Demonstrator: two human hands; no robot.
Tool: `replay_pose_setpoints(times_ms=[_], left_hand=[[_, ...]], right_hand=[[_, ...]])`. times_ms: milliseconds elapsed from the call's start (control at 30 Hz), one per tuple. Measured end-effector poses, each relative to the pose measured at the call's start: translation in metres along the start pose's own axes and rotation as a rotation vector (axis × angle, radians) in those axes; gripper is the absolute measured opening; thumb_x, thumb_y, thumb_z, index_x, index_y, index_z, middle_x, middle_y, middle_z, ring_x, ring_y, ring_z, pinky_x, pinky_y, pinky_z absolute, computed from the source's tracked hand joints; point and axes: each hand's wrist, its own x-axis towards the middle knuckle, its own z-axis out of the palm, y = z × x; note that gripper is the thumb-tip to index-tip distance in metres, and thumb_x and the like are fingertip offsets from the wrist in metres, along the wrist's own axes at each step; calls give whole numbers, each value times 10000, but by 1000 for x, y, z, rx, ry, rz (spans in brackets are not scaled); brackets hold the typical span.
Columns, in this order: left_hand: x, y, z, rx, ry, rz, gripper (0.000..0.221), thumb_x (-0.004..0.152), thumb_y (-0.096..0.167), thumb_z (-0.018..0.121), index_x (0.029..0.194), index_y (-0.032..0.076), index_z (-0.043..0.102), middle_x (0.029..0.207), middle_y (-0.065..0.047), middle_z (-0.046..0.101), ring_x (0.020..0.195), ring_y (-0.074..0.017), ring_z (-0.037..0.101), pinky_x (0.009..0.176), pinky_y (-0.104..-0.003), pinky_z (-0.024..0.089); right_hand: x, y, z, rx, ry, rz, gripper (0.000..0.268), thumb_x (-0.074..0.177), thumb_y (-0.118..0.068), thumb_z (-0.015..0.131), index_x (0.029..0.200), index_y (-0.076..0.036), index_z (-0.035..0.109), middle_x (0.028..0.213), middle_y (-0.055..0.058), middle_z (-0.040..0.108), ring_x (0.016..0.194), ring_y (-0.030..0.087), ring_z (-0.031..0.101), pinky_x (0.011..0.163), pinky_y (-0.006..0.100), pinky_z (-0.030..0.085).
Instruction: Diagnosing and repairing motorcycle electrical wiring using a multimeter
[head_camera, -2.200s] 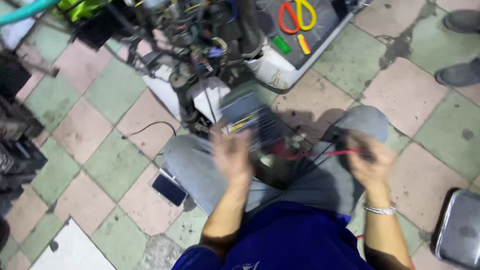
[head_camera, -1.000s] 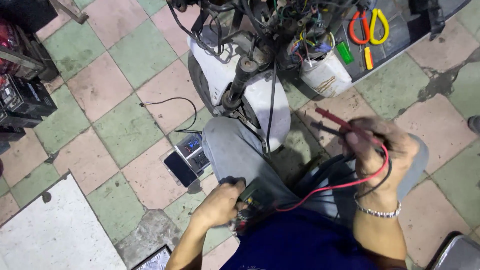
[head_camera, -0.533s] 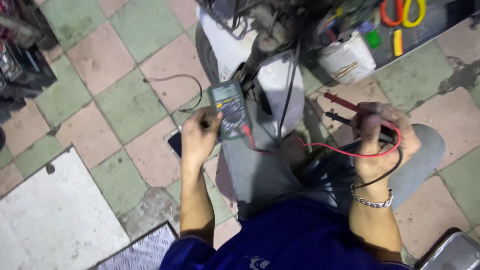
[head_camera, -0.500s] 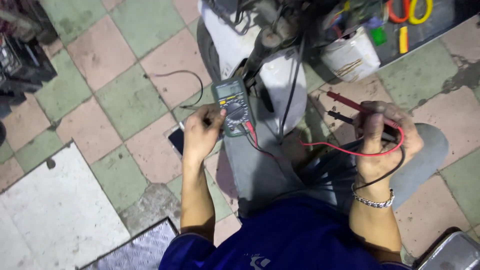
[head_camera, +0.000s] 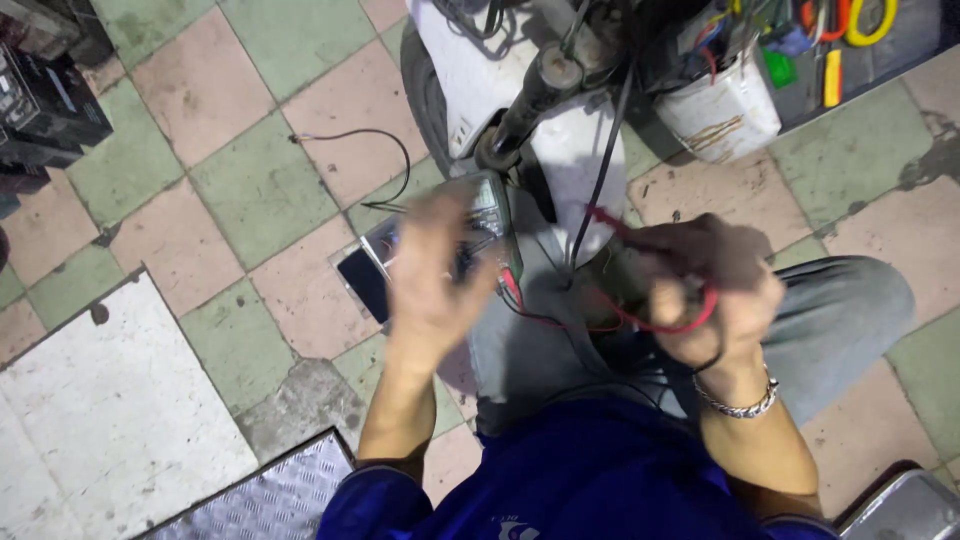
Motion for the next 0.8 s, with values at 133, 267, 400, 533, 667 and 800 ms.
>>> replay_pose_setpoints(times_ms=[133, 267, 400, 533, 667, 800], left_hand=[[28, 23, 27, 131, -41, 478, 346, 980, 221, 759, 1290, 89, 678, 1219, -105, 664, 1031, -192, 695, 880, -307, 630], [71, 36, 16, -291, 114, 286, 268, 902, -116, 617, 1150, -37, 681, 1126, -155, 722, 895, -239, 753, 753, -300, 627], [105, 26, 44, -1042, 182, 154, 204, 1127, 78, 524, 1313, 48, 444, 1277, -206, 669, 1025, -293, 756, 816, -288, 638], [129, 38, 49, -786, 247, 245, 250, 1111, 124, 543, 1306, 40, 411, 1219, -189, 697, 952, -276, 799, 750, -268, 676], [137, 44, 53, -681, 250, 217, 235, 1089, 135, 572, 1256, -2, 479, 1204, -153, 687, 920, -216, 774, 751, -246, 648], [140, 42, 57, -748, 214, 200, 247, 1082, 92, 591, 1277, -2, 471, 1236, -134, 680, 919, -205, 763, 775, -242, 642]], right_hand=[[18, -12, -7, 46, -111, -271, 167, 875, -97, 724, 952, 51, 727, 817, 170, 671, 643, 279, 586, 574, 360, 444], [12, 1, -10, 205, 133, -13, 283, 859, 101, 713, 1102, 153, 578, 885, 186, 661, 688, 224, 616, 669, 314, 507], [11, 11, -7, 161, 272, 127, 282, 893, 185, 710, 1145, 124, 599, 907, 152, 636, 754, 209, 597, 742, 301, 496], [11, 13, -9, 132, 270, 122, 307, 830, 113, 830, 1047, 93, 614, 928, 167, 680, 750, 214, 621, 704, 303, 487], [10, 18, -15, 165, 300, 163, 207, 812, 127, 758, 989, 114, 653, 928, 189, 729, 699, 208, 678, 649, 262, 516], [19, 8, -22, 106, 279, 199, 226, 710, 143, 830, 890, 104, 699, 990, 194, 720, 818, 241, 662, 743, 297, 516]])
